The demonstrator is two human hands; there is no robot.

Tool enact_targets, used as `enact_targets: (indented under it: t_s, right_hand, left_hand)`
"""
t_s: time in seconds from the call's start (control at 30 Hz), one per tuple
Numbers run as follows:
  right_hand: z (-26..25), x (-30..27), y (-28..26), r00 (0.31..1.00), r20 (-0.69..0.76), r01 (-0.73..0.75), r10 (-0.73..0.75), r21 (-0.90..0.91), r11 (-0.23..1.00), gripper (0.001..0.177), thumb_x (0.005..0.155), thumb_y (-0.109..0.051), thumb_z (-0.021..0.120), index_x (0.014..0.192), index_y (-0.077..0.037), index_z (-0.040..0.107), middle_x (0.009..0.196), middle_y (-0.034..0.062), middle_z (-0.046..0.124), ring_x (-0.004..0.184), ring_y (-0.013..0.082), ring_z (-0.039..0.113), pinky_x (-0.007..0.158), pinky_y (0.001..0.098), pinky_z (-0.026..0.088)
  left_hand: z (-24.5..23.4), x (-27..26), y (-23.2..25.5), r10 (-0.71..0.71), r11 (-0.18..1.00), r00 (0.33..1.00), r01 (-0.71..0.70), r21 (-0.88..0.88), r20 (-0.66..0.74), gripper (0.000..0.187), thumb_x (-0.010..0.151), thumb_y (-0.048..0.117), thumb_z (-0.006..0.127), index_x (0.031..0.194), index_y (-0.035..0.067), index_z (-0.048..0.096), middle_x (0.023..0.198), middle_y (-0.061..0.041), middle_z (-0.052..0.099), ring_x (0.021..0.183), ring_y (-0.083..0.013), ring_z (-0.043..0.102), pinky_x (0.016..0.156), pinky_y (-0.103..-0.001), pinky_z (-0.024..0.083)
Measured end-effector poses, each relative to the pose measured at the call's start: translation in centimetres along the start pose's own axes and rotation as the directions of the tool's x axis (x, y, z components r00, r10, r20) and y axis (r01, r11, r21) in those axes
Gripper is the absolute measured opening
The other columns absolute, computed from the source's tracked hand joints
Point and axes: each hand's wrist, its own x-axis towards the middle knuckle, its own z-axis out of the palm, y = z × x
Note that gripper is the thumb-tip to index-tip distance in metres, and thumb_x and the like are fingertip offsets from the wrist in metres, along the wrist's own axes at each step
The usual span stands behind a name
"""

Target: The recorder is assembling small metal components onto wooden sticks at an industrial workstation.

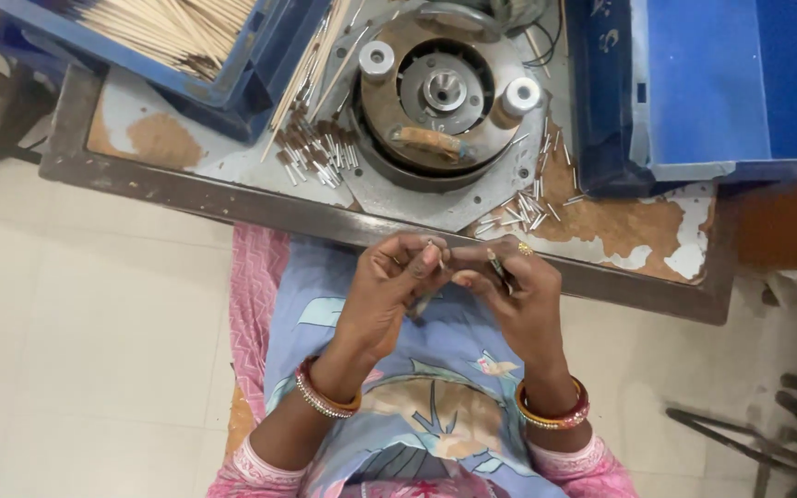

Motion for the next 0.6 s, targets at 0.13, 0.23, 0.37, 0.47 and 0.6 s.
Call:
enact_targets:
  t_s: [0.13,0.23,0.37,0.47,0.6]
  right_hand:
    - [0.9,-0.5,-0.6,0.999,0.036,-0.008,-0.001,0.255,0.967,0.022,0.087,0.001,0.079,0.108,0.001,0.073,0.102,0.0061,0.075,0.088,0.0114,0.067,0.076,0.0246,0.053]
    - [1.7,-1.4,-0.4,0.996,-0.071,-0.036,0.06,0.302,0.953,0.019,0.087,0.004,0.081,0.103,0.001,0.073,0.097,0.0078,0.073,0.085,0.0113,0.064,0.073,0.0247,0.05]
    - [2.5,-2.0,-0.9,0.982,-0.187,0.049,-0.017,0.166,0.985,0.019,0.089,-0.003,0.083,0.102,-0.004,0.068,0.095,0.0078,0.071,0.084,0.0127,0.067,0.072,0.0248,0.052]
    - [2.2,-1.5,-2.7,0.993,-0.112,0.027,-0.026,0.011,1.0,0.02,0.093,-0.008,0.076,0.11,-0.004,0.067,0.098,0.0108,0.069,0.084,0.0199,0.067,0.072,0.0284,0.051]
    - [1.6,-0.8,-5.0,0.991,0.07,0.12,-0.111,-0.155,0.981,0.03,0.107,-0.007,0.054,0.135,-0.001,0.062,0.111,0.017,0.066,0.097,0.0326,0.065,0.083,0.0374,0.051]
  left_hand:
    - [0.4,-1.0,0.1,0.017,0.998,1.0,-0.016,0.053,-0.021,0.026,0.097,0.019,0.074,0.114,-0.001,0.071,0.097,-0.007,0.076,0.083,-0.011,0.068,0.066,-0.022,0.051]
    - [1.0,-1.4,-0.1,-0.002,0.998,1.0,0.003,0.064,-0.022,0.027,0.094,0.021,0.075,0.111,0.001,0.069,0.098,-0.007,0.076,0.086,-0.0121,0.069,0.061,-0.019,0.043]
    - [0.9,-2.1,0.3,0.105,0.988,0.993,-0.11,0.109,0.05,0.025,0.096,0.019,0.078,0.108,0.0,0.068,0.1,-0.007,0.075,0.094,-0.0126,0.07,0.084,-0.025,0.056]
    - [1.0,-2.3,0.7,0.13,0.973,0.991,-0.132,0.188,0.022,0.022,0.095,0.018,0.077,0.106,0.002,0.067,0.099,-0.007,0.075,0.093,-0.0127,0.07,0.084,-0.026,0.056]
    - [0.6,-1.9,1.2,0.249,0.964,0.969,-0.248,0.097,0.005,0.019,0.102,0.019,0.073,0.106,0.004,0.063,0.096,-0.008,0.074,0.088,-0.0138,0.069,0.079,-0.027,0.055]
